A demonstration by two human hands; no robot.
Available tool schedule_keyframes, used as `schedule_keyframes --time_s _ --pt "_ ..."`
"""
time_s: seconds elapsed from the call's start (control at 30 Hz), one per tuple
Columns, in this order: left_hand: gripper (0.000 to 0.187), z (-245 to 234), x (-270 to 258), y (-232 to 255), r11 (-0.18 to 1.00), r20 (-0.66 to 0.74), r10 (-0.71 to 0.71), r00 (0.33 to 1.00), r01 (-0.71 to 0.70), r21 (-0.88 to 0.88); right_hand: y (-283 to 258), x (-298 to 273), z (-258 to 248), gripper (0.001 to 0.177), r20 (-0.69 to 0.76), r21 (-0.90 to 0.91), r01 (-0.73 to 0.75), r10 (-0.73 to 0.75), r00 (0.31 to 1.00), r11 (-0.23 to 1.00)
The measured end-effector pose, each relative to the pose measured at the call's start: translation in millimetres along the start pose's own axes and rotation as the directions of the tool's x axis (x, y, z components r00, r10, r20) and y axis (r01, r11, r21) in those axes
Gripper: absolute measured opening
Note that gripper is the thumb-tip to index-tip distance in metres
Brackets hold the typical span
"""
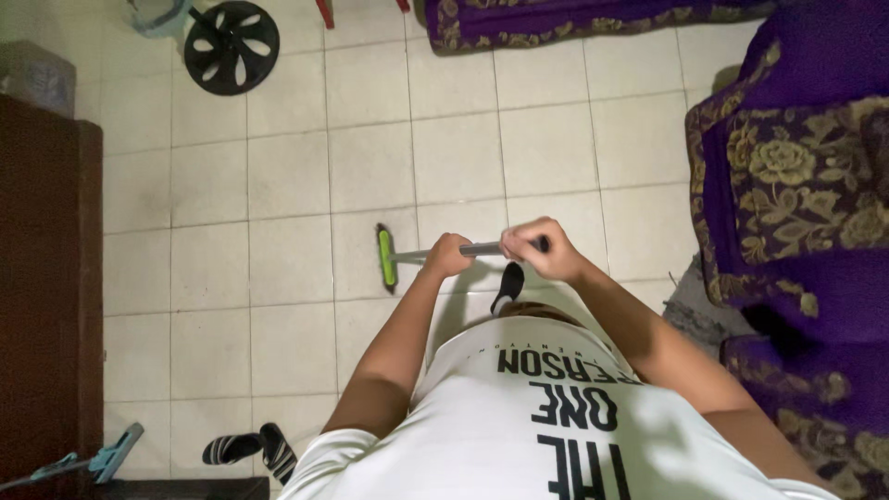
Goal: The person sweeps the tiled floor using a broom, moving around furniture and objects like a fan, chairs, and cabinets.
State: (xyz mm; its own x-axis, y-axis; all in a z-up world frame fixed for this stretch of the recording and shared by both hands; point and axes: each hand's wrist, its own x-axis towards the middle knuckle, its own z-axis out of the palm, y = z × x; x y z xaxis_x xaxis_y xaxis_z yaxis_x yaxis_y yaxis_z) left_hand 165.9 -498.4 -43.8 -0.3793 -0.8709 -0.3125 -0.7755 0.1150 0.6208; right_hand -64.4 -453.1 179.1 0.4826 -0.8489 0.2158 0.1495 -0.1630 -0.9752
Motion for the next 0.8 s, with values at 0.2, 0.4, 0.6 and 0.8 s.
schedule_keyframes --time_s 0.2,0.4,0.6,0.8 --pt "0.023 -10.0 56.0 67.6 0.912 -0.044 0.329 0.943 -0.330 -0.244 -57.9 16.5 -28.0 0.038 0.019 -0.256 0.163 -0.164 0.986 0.953" --pt "0.017 21.0 154.9 111.7 0.860 0.273 0.352 0.895 -0.194 -0.473 -54.7 49.1 -53.8 0.040 0.030 -0.486 0.080 -0.075 0.997 0.871" --pt "0.024 19.7 185.0 110.8 0.767 0.174 0.375 0.911 -0.200 -0.609 -15.8 68.4 -90.7 0.028 0.025 -0.404 0.144 -0.146 0.989 0.903" --pt "0.044 2.1 194.4 81.9 0.972 0.148 0.020 0.989 0.016 -0.236 15.1 72.9 -137.1 0.020 -0.095 -0.309 -0.063 0.035 0.995 0.949"
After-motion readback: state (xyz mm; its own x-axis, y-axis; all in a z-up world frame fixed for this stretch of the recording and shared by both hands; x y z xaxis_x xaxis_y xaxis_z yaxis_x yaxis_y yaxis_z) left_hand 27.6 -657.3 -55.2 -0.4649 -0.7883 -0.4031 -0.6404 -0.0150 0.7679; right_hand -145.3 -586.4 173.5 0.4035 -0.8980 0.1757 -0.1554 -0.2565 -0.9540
